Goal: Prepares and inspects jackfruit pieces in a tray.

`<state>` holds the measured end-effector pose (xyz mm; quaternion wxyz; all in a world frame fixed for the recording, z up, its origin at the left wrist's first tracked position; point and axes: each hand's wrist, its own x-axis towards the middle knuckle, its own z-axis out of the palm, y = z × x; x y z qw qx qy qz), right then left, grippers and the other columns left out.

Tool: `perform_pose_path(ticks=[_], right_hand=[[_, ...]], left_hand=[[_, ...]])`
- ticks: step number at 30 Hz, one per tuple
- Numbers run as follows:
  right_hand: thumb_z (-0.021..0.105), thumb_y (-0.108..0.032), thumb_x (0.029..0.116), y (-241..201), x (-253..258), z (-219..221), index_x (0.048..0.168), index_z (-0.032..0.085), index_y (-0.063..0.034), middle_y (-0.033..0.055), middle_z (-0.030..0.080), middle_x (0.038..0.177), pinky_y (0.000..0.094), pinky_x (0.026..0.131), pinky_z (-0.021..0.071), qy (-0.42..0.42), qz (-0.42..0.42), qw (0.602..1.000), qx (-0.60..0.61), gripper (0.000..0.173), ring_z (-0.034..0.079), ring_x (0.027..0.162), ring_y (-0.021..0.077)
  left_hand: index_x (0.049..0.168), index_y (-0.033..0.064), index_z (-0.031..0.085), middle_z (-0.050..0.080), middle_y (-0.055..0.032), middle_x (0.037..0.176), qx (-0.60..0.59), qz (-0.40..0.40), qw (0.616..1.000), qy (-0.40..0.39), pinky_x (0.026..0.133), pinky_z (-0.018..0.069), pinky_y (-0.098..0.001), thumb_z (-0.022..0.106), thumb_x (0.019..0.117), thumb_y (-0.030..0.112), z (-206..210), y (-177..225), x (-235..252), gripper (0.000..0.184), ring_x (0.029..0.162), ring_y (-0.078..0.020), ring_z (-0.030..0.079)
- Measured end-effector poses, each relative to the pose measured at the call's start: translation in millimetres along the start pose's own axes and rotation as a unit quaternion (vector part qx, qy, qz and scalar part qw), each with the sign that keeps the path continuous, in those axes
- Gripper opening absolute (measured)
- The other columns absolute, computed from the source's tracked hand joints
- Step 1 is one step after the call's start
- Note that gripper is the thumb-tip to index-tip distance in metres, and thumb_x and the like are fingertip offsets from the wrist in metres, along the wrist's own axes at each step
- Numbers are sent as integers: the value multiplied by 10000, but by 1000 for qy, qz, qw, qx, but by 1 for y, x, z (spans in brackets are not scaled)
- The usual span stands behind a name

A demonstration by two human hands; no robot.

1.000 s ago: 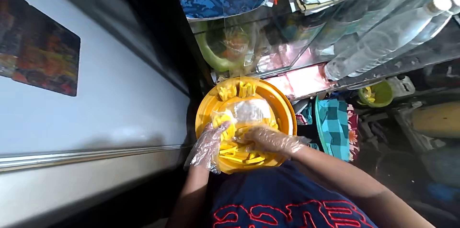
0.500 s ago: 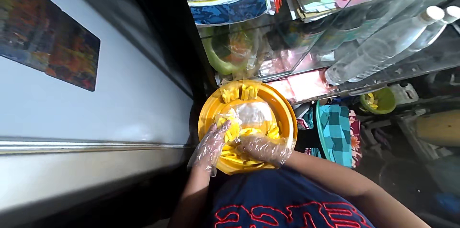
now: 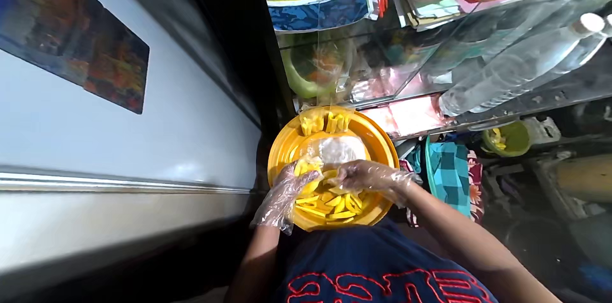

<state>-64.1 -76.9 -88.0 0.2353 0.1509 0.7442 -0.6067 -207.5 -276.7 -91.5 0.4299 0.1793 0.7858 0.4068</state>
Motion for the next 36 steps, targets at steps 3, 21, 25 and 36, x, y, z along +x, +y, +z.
perform_pose_path(ticks=[3, 21, 25, 36], right_hand=[[620, 11, 962, -4, -14, -24, 1044, 635, -4, 25, 631, 864, 229, 666, 536, 63, -34, 995, 67, 85, 598, 713, 56], [697, -20, 927, -91, -3, -48, 1008, 678, -7, 82, 659, 883, 371, 779, 535, 22, -99, 977, -187, 84, 624, 799, 152], [702, -15, 924, -93, -9, -56, 963, 676, -21, 46, 639, 817, 303, 700, 518, -31, -87, 983, -157, 47, 597, 724, 104], [731, -39, 907, -90, 13, -9, 1028, 675, -6, 124, 670, 899, 455, 797, 531, 67, -64, 975, -203, 137, 640, 832, 235]], left_hand=[[1304, 48, 615, 686, -107, 1165, 25, 7, 998, -63, 960, 533, -359, 788, 885, 155, -5, 1, -1, 465, 1043, -145, 659], [1221, 29, 644, 707, -52, 1046, -31, 55, 986, -156, 874, 554, -264, 795, 851, 83, -2, 7, -7, 403, 929, -65, 666], [1244, 47, 646, 702, -39, 1078, 43, 61, 984, -162, 918, 532, -275, 829, 825, 147, -3, 9, -7, 468, 969, -60, 653], [1301, 7, 597, 687, -74, 1133, 13, 64, 985, -162, 942, 524, -263, 789, 861, 115, 5, 14, -5, 493, 1011, -64, 645]])
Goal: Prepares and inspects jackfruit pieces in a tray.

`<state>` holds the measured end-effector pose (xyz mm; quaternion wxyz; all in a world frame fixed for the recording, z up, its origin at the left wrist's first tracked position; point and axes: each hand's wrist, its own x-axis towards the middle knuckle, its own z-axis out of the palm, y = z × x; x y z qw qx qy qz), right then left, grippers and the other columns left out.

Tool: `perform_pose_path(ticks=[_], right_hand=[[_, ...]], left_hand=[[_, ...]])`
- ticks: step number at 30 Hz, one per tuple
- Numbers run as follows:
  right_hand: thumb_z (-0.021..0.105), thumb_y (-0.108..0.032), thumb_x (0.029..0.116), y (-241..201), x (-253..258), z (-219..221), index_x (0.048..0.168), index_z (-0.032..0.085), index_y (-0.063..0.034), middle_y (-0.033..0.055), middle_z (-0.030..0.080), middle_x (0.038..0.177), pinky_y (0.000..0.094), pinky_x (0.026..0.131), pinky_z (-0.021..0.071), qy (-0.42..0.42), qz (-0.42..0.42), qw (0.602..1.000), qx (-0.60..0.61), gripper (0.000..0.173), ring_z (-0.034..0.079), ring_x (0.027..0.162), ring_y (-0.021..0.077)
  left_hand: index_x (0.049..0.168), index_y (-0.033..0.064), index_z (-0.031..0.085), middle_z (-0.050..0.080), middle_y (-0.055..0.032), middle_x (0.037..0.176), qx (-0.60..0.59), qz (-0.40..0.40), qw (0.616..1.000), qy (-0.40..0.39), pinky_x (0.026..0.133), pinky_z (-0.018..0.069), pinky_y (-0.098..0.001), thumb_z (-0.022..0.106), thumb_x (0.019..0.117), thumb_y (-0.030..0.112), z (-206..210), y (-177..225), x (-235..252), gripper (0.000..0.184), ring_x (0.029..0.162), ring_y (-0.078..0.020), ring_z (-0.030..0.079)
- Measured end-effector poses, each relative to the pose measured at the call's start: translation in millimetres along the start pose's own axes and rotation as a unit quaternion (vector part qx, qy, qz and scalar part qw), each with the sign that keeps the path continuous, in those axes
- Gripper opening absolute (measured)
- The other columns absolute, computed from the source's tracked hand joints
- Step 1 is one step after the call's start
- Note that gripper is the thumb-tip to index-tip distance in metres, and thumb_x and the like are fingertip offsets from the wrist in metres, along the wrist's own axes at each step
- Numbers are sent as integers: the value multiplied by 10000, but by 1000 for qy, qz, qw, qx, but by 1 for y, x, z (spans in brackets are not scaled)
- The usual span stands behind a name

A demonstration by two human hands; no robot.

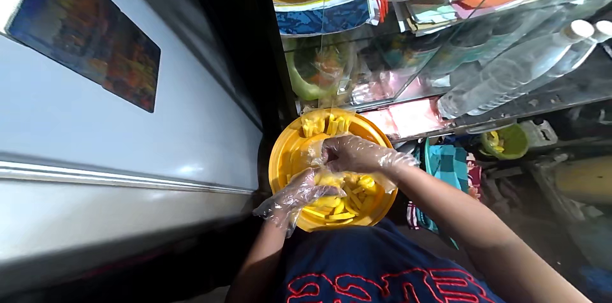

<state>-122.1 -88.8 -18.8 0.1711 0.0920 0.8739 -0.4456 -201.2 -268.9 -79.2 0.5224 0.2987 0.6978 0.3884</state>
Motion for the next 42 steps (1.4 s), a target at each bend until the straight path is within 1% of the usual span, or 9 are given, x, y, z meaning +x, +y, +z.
perform_pose_path(ticks=[4, 10, 14, 18, 23, 30, 33, 36, 42], right_hand=[[746, -98, 903, 7, -2, 21, 994, 682, -28, 118, 668, 836, 471, 732, 541, 70, -12, 997, -9, 132, 650, 775, 247], [678, -97, 956, 13, 0, 33, 1015, 698, 0, 142, 689, 899, 472, 796, 541, 29, -33, 999, -12, 116, 666, 830, 254], [703, -137, 958, 32, -9, 21, 1080, 691, -40, 138, 704, 973, 527, 824, 552, 117, 5, 993, 10, 156, 682, 886, 287], [631, -150, 997, 57, 0, 59, 1135, 704, -7, 178, 708, 1095, 529, 974, 515, -32, -36, 998, -44, 212, 678, 1046, 317], [594, -236, 1024, 33, 18, 103, 1382, 571, -2, 278, 578, 1357, 576, 1103, 402, -84, -51, 986, -138, 428, 536, 1296, 441], [495, -92, 1041, 31, 40, 134, 1348, 594, 14, 284, 606, 1306, 583, 1049, 451, -88, -98, 981, -142, 339, 581, 1240, 448], [555, -130, 1016, 36, 42, 128, 1298, 606, 38, 284, 617, 1273, 572, 1058, 439, -96, -54, 990, -89, 332, 586, 1223, 437], [554, -142, 1011, 40, 39, 112, 1187, 672, 46, 259, 672, 1172, 557, 1011, 464, -69, -9, 997, -34, 283, 637, 1135, 399], [572, -172, 1032, 54, 25, 66, 1122, 670, 3, 135, 668, 955, 411, 790, 537, -71, 101, 990, 62, 219, 633, 809, 200]], left_hand=[[1318, 26, 586, 677, -43, 1181, -45, 14, 999, 16, 957, 517, -227, 785, 877, 159, -1, -3, 2, 503, 1050, -27, 634], [1270, 31, 622, 672, -30, 1156, -18, 8, 1000, 22, 955, 503, -216, 747, 901, 109, 0, -2, 2, 397, 1042, -16, 619], [1302, 65, 621, 686, -98, 1167, -108, -41, 979, 166, 931, 551, -366, 727, 941, 206, -10, -16, -8, 402, 1041, -155, 662], [1389, 102, 561, 665, -98, 1229, -146, -55, 938, 310, 936, 546, -370, 635, 1009, 292, -23, -29, -9, 431, 1060, -156, 655], [1421, 97, 521, 650, -91, 1248, -238, -1, 911, 336, 933, 544, -350, 525, 1064, 278, -19, -29, -8, 400, 1070, -147, 646], [1404, 86, 497, 668, -93, 1177, -387, 43, 871, 299, 855, 586, -371, 435, 1095, 256, -14, -27, -7, 359, 1017, -190, 679], [1415, 58, 475, 668, -88, 1191, -334, 42, 897, 288, 867, 570, -317, 476, 1065, 102, -15, -23, -13, 352, 1018, -151, 672], [1445, 71, 466, 653, -73, 1237, -249, 14, 921, 299, 900, 555, -284, 555, 1030, 89, -14, -17, -19, 424, 1045, -104, 657], [1380, 15, 528, 666, -167, 1219, -72, -102, 958, 259, 982, 534, -428, 738, 942, 229, -22, -16, -22, 531, 1098, -228, 664]])
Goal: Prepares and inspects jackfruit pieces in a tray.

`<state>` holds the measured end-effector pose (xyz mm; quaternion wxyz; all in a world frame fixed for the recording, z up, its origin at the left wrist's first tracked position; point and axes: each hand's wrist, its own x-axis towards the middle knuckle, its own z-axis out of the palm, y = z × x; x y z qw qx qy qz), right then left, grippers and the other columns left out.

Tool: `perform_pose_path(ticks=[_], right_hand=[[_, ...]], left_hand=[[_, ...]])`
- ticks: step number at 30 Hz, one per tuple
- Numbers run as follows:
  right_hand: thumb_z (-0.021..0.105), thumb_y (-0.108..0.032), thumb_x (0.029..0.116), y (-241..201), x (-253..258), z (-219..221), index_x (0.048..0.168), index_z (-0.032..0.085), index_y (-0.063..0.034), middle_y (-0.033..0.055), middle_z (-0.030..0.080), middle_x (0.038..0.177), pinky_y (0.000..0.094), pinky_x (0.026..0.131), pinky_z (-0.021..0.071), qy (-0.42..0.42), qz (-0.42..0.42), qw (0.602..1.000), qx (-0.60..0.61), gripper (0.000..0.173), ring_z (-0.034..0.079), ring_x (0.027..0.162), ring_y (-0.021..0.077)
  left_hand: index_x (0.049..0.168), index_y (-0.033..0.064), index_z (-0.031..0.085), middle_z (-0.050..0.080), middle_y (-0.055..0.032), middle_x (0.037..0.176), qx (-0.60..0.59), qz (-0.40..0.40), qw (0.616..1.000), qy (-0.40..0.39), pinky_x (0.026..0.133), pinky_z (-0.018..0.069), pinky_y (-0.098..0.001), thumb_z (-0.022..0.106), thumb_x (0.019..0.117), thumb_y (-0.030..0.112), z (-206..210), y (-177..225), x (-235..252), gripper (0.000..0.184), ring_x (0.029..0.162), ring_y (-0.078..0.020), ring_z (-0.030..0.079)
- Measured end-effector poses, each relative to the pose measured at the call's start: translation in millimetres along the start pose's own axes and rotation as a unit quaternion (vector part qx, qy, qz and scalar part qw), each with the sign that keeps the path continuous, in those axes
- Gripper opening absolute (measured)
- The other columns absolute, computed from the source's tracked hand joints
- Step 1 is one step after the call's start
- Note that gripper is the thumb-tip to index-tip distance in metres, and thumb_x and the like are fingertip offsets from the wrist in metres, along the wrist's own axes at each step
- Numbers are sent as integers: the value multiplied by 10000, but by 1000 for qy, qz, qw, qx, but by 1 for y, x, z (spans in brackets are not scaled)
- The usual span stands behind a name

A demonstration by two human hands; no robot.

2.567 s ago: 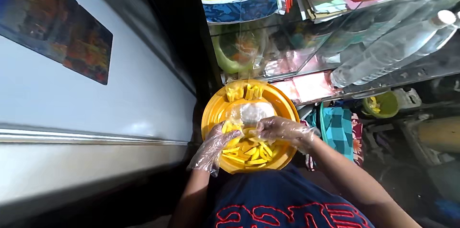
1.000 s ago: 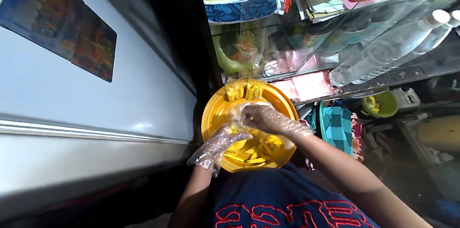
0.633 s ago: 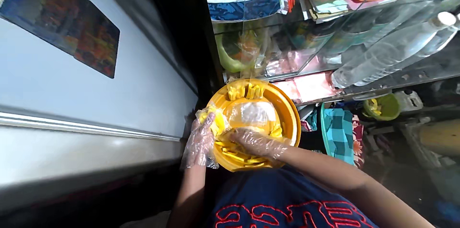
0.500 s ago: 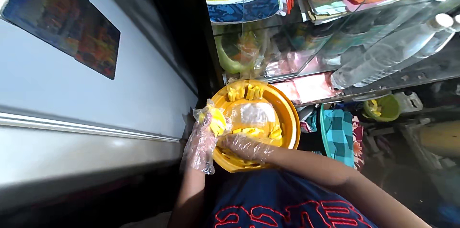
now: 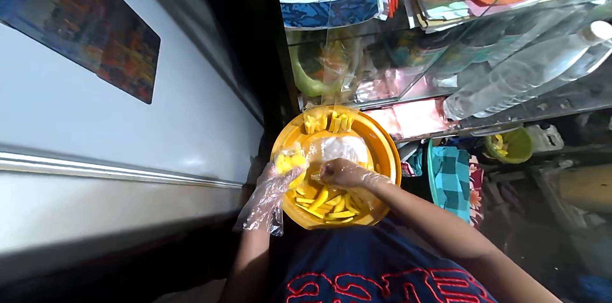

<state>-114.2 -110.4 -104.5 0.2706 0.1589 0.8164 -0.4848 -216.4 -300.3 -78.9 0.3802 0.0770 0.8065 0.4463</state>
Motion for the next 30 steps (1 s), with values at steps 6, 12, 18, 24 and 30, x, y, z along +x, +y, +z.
perform_pose_path(ticks=[6, 12, 18, 24, 30], right_hand=[[691, -143, 939, 14, -9, 21, 1288, 656, -14, 258, 613, 1300, 585, 1100, 392, -36, -148, 973, -174, 374, 545, 1269, 430], [559, 2, 966, 8, -6, 53, 1229, 681, 1, 245, 639, 1283, 656, 1010, 434, -16, -177, 943, -281, 290, 538, 1257, 493], [539, -174, 1030, 10, -13, 31, 1322, 627, 10, 277, 648, 1249, 595, 1059, 433, -12, -169, 970, -174, 356, 603, 1207, 441], [502, -193, 1083, 13, -42, -37, 1331, 605, -49, 92, 680, 961, 294, 712, 560, 61, -70, 990, 104, 306, 637, 747, 115], [550, -84, 1047, -17, -54, -59, 1301, 632, -78, 107, 704, 989, 347, 775, 574, 52, -100, 993, 25, 267, 670, 787, 156]], left_hand=[[1356, 17, 555, 678, -165, 1181, 30, -2, 999, -24, 971, 536, -427, 805, 880, 249, 1, -3, 7, 586, 1078, -229, 665], [1419, 92, 517, 655, -91, 1247, -116, 35, 992, -38, 922, 556, -325, 744, 917, 167, 5, -10, 4, 555, 1080, -130, 651], [1372, 5, 507, 709, -137, 1039, -234, 42, 965, -112, 811, 607, -342, 600, 978, 25, 10, -15, 5, 405, 888, -205, 714], [1358, 24, 507, 699, -123, 1027, -238, 38, 952, -189, 748, 622, -344, 584, 964, -32, 7, -16, 1, 405, 835, -212, 716], [1350, 8, 507, 698, -89, 1013, -115, 48, 962, -243, 743, 601, -283, 724, 872, -41, 18, -4, 3, 528, 814, -130, 696]])
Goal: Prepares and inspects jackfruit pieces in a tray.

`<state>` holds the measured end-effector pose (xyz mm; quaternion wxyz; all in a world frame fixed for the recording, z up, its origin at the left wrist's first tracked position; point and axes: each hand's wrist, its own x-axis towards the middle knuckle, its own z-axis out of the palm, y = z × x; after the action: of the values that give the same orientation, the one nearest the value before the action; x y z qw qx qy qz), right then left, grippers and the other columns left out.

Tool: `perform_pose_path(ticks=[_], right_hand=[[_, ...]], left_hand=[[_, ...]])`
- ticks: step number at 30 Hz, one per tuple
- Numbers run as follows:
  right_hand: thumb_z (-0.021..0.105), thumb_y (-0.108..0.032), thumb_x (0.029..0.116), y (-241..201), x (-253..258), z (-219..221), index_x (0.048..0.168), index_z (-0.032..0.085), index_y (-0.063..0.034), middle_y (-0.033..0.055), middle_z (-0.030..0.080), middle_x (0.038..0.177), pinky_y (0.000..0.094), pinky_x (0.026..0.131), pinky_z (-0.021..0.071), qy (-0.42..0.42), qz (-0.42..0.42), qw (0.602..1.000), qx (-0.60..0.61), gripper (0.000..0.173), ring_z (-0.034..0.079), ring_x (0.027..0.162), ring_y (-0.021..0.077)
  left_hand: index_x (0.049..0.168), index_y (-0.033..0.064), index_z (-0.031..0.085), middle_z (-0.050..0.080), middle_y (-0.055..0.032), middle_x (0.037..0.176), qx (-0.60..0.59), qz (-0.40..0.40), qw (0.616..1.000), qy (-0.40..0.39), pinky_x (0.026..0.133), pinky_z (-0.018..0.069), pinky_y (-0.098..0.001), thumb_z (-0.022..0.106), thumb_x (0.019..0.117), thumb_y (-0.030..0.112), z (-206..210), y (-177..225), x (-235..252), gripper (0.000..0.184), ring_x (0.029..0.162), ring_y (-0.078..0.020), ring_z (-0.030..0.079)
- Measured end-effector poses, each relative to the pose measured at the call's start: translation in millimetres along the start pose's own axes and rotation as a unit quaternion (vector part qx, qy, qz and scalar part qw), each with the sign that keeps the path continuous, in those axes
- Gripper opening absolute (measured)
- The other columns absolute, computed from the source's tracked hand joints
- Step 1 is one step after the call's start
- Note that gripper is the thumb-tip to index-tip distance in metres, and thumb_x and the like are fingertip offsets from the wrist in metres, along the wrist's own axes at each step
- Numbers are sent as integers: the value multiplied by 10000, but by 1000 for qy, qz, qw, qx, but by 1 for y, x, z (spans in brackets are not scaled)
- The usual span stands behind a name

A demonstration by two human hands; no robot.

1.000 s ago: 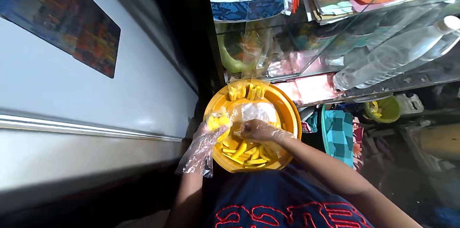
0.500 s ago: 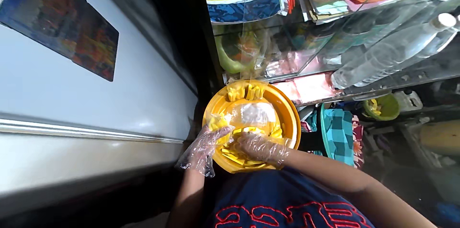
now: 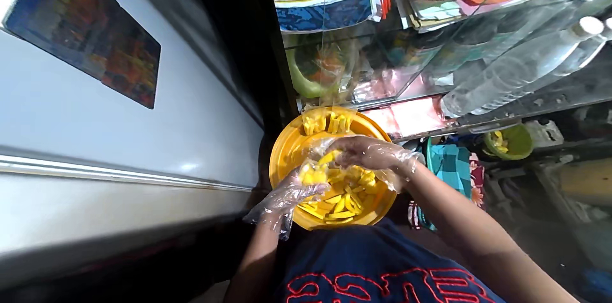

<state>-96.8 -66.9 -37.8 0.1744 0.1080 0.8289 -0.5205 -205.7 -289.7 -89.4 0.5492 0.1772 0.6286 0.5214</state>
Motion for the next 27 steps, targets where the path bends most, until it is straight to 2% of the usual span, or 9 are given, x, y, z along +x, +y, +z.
perform_pose_path(ticks=[3, 5, 7, 10, 13, 15, 20, 24, 27], right_hand=[[575, -53, 1021, -17, 3, -6, 1293, 665, -88, 121, 676, 1157, 396, 885, 558, -42, -37, 995, -78, 288, 675, 947, 190], [631, -59, 988, -16, 6, -5, 1239, 715, -84, 138, 699, 1138, 442, 919, 544, -5, -83, 991, -107, 266, 677, 992, 232], [697, -86, 949, -14, 9, 1, 1145, 756, -81, 119, 732, 1057, 466, 900, 552, 33, -120, 985, -117, 205, 694, 962, 239], [756, -125, 916, -23, 11, 3, 1077, 743, -75, 94, 724, 972, 463, 835, 552, 45, -98, 988, -110, 169, 683, 886, 217], [699, -72, 947, -29, 9, -3, 1089, 704, -19, 116, 698, 926, 432, 797, 543, 50, -67, 993, -81, 152, 658, 828, 212], [662, -48, 963, -28, 8, -4, 1046, 719, -21, 102, 695, 899, 409, 787, 544, 64, -66, 993, -78, 104, 653, 808, 190], [708, -47, 921, -15, 17, 12, 927, 752, -35, 98, 708, 863, 440, 775, 547, 48, -86, 991, -92, 46, 664, 799, 208], [667, -90, 968, -8, 24, 17, 961, 746, -2, 118, 703, 874, 421, 800, 522, -26, -97, 990, -102, 118, 650, 825, 204], [651, -140, 995, -4, 20, 7, 1100, 735, -2, 142, 725, 1003, 443, 901, 531, -65, -124, 985, -103, 193, 678, 944, 227]], left_hand=[[1377, 21, 512, 703, -86, 1067, 32, 17, 999, -3, 802, 599, -282, 761, 848, -21, 3, 1, 3, 586, 876, -112, 697], [1371, 23, 515, 710, -61, 1058, 41, 22, 999, -14, 797, 595, -258, 770, 841, -5, 4, 5, 3, 589, 871, -86, 696], [1363, 18, 510, 706, -32, 1054, 54, 16, 998, -29, 806, 589, -227, 768, 848, 27, 6, 8, 4, 576, 876, -54, 689], [1349, 6, 518, 708, -55, 1040, 8, 13, 999, -47, 810, 587, -246, 759, 852, 14, 9, 6, 6, 552, 872, -80, 691], [1291, 10, 548, 715, -55, 971, -47, 21, 998, -45, 760, 594, -254, 719, 864, -32, 13, 8, 5, 462, 815, -102, 694], [1310, 11, 539, 713, -57, 987, -45, 17, 998, -28, 788, 590, -256, 718, 882, -4, 14, 10, 3, 464, 842, -100, 694], [1286, 18, 552, 711, -34, 979, -39, 17, 999, -8, 818, 584, -251, 705, 915, 39, 17, 8, 7, 402, 854, -84, 692], [1307, -9, 543, 686, -26, 1102, 10, 24, 999, -35, 902, 557, -231, 741, 890, 63, 16, 3, 11, 468, 977, -45, 667], [1266, 0, 581, 701, -23, 1078, -6, 25, 999, -20, 896, 561, -235, 710, 896, 10, 19, 5, 7, 392, 971, -51, 673]])
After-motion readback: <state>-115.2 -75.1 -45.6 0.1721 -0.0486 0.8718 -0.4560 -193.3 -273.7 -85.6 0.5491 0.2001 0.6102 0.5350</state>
